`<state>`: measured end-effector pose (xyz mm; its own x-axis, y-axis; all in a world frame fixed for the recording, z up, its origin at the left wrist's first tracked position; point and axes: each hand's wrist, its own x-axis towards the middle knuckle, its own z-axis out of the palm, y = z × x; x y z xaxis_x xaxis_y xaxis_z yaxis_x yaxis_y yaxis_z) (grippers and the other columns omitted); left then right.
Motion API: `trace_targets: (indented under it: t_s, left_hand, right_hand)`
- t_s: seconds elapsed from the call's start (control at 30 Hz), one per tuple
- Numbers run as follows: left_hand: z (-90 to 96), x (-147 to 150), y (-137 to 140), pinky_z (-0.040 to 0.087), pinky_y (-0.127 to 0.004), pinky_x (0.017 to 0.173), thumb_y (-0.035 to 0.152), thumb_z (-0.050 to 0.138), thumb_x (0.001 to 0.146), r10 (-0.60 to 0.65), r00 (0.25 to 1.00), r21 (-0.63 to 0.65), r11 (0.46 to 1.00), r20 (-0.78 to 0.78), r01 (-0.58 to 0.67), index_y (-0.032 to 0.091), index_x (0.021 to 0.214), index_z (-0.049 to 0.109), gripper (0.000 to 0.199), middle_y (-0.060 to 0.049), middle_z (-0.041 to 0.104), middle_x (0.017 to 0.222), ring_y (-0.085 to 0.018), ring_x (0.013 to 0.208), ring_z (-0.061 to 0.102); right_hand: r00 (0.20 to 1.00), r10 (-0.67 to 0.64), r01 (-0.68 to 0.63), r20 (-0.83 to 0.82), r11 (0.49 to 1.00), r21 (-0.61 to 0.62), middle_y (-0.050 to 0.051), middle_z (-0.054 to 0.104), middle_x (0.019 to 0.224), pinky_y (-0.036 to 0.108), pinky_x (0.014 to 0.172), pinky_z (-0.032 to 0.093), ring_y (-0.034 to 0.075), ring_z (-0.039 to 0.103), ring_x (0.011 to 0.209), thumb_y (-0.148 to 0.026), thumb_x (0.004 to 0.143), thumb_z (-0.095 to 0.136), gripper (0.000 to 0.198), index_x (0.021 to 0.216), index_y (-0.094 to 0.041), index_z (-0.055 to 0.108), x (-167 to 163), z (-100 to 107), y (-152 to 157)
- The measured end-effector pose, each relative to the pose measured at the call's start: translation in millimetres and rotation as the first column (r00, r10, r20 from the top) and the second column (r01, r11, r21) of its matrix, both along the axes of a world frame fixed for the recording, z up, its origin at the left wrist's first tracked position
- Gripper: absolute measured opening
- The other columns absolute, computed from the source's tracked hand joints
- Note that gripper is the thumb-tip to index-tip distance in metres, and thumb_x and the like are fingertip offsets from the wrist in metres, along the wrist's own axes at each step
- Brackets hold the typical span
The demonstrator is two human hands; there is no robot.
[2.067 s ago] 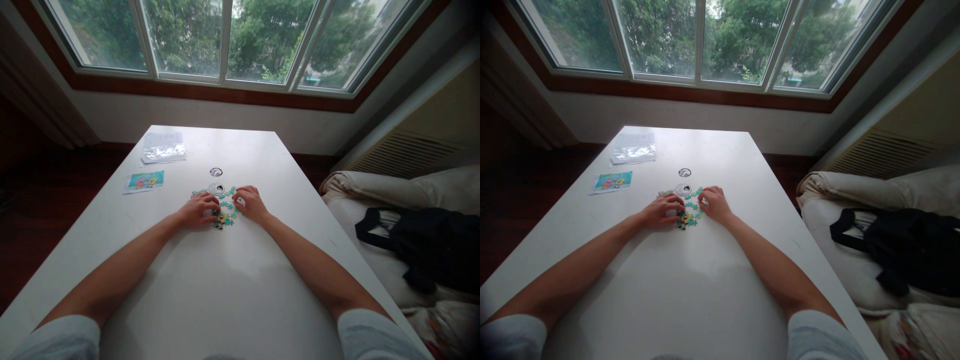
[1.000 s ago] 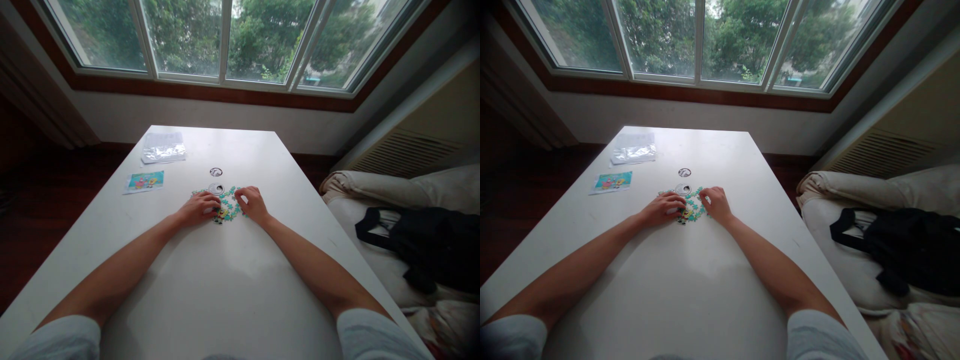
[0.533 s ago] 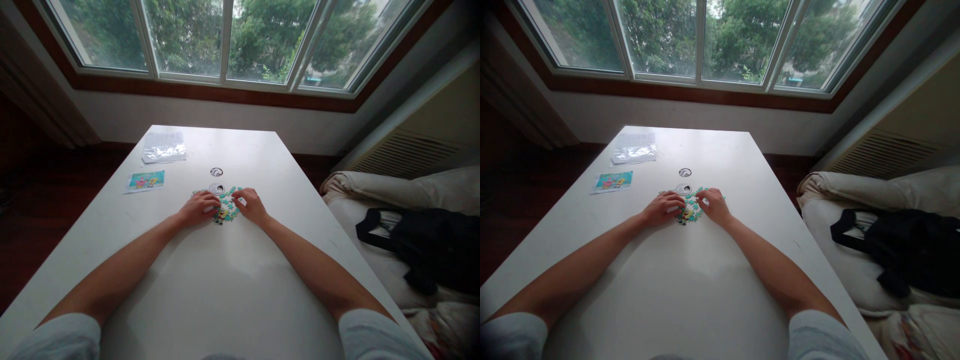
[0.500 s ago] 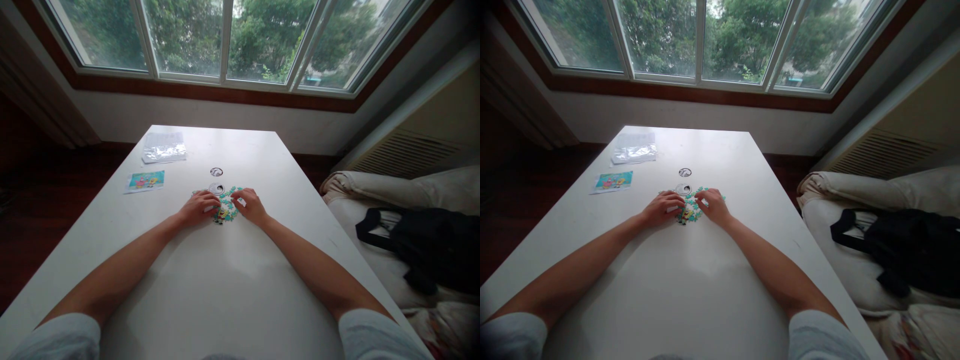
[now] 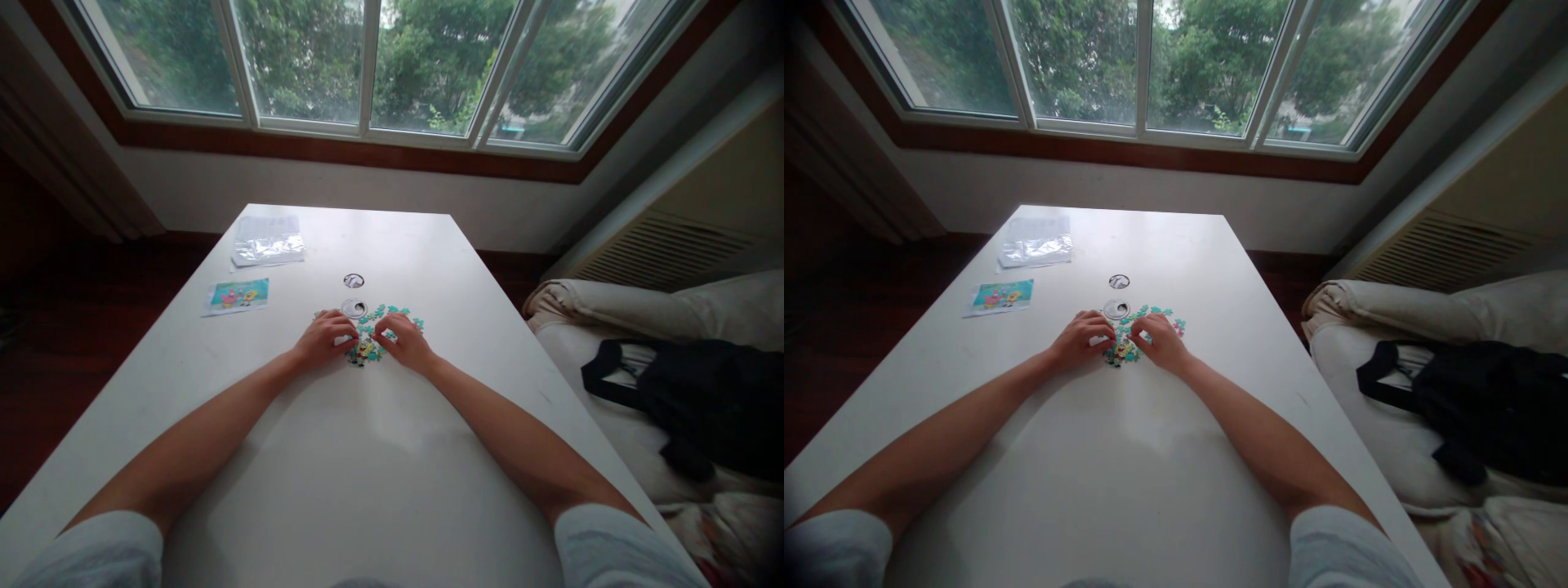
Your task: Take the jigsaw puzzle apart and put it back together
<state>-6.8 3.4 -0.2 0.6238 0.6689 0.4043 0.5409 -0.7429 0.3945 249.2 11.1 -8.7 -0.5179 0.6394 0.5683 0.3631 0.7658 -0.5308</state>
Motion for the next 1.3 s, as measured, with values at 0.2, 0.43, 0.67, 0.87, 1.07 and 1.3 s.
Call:
trace_targets:
  t_s: [0.2,0.43,0.67,0.87,1.07,1.3]
  left_hand:
    - [0.1,0.2,-1.2,0.039,-0.037,0.094,0.033,0.063,0.098,0.005,1.0,0.028,1.0,0.01,-0.005,0.024,0.095,0.073,0.014,-0.004,0.075,0.1,-0.021,0.1,0.062]
    - [1.1,1.2,-2.6,0.04,-0.036,0.091,0.034,0.061,0.099,-0.018,1.0,0.071,0.997,-0.007,0.018,0.025,0.098,0.072,0.014,-0.003,0.074,0.098,-0.021,0.098,0.061]
    - [2.8,3.1,-3.3,0.041,-0.035,0.087,0.032,0.06,0.099,-0.032,0.999,0.08,0.996,-0.012,0.033,0.024,0.097,0.073,0.015,-0.004,0.073,0.096,-0.021,0.095,0.061]
    - [4.6,3.9,-3.7,0.043,-0.034,0.087,0.029,0.057,0.099,-0.063,0.998,0.052,0.997,-0.005,0.063,0.024,0.095,0.073,0.017,-0.004,0.073,0.093,-0.02,0.093,0.062]
    - [6.1,4.0,-4.6,0.043,-0.035,0.089,0.035,0.057,0.1,-0.047,0.999,0.028,0.999,0.006,0.046,0.024,0.094,0.073,0.02,-0.005,0.073,0.093,-0.021,0.094,0.062]
    - [5.4,5.9,-4.7,0.045,-0.034,0.09,0.036,0.057,0.1,-0.032,0.998,0.003,1.0,0.053,0.031,0.024,0.094,0.073,0.021,-0.005,0.073,0.092,-0.021,0.093,0.063]
  right_hand:
    - [1.0,0.015,-0.015,0.021,1.0,-0.014,0.002,0.068,0.085,0.037,0.088,0.042,0.021,0.06,0.085,-0.024,0.097,0.063,0.008,0.089,-0.024,0.06,-0.8,-2.2,0.8]
    - [1.0,0.002,-0.001,0.023,0.999,-0.038,0.001,0.068,0.085,0.037,0.087,0.042,0.02,0.061,0.084,-0.026,0.097,0.064,0.01,0.089,-0.024,0.059,-0.5,-5.0,1.2]
    - [1.0,-0.003,0.003,-0.001,0.996,-0.089,0.002,0.068,0.085,0.035,0.084,0.044,0.02,0.061,0.083,-0.032,0.098,0.063,0.014,0.088,-0.024,0.06,-1.7,-3.4,-0.5]
    - [1.0,-0.011,0.009,-0.023,0.995,-0.102,0.002,0.067,0.085,0.034,0.079,0.045,0.019,0.06,0.081,-0.032,0.097,0.062,0.014,0.088,-0.023,0.06,-1.7,-5.1,0.1]
    - [0.999,-0.021,0.015,-0.046,0.989,-0.144,0.002,0.067,0.085,0.032,0.077,0.047,0.018,0.061,0.081,-0.035,0.097,0.063,0.015,0.088,-0.023,0.06,-1.8,-4.5,-0.5]
    - [0.997,0.01,-0.022,-0.071,0.986,-0.165,0.002,0.066,0.086,0.032,0.076,0.048,0.018,0.061,0.081,-0.035,0.097,0.063,0.015,0.089,-0.022,0.06,-3.2,-2.0,-2.5]
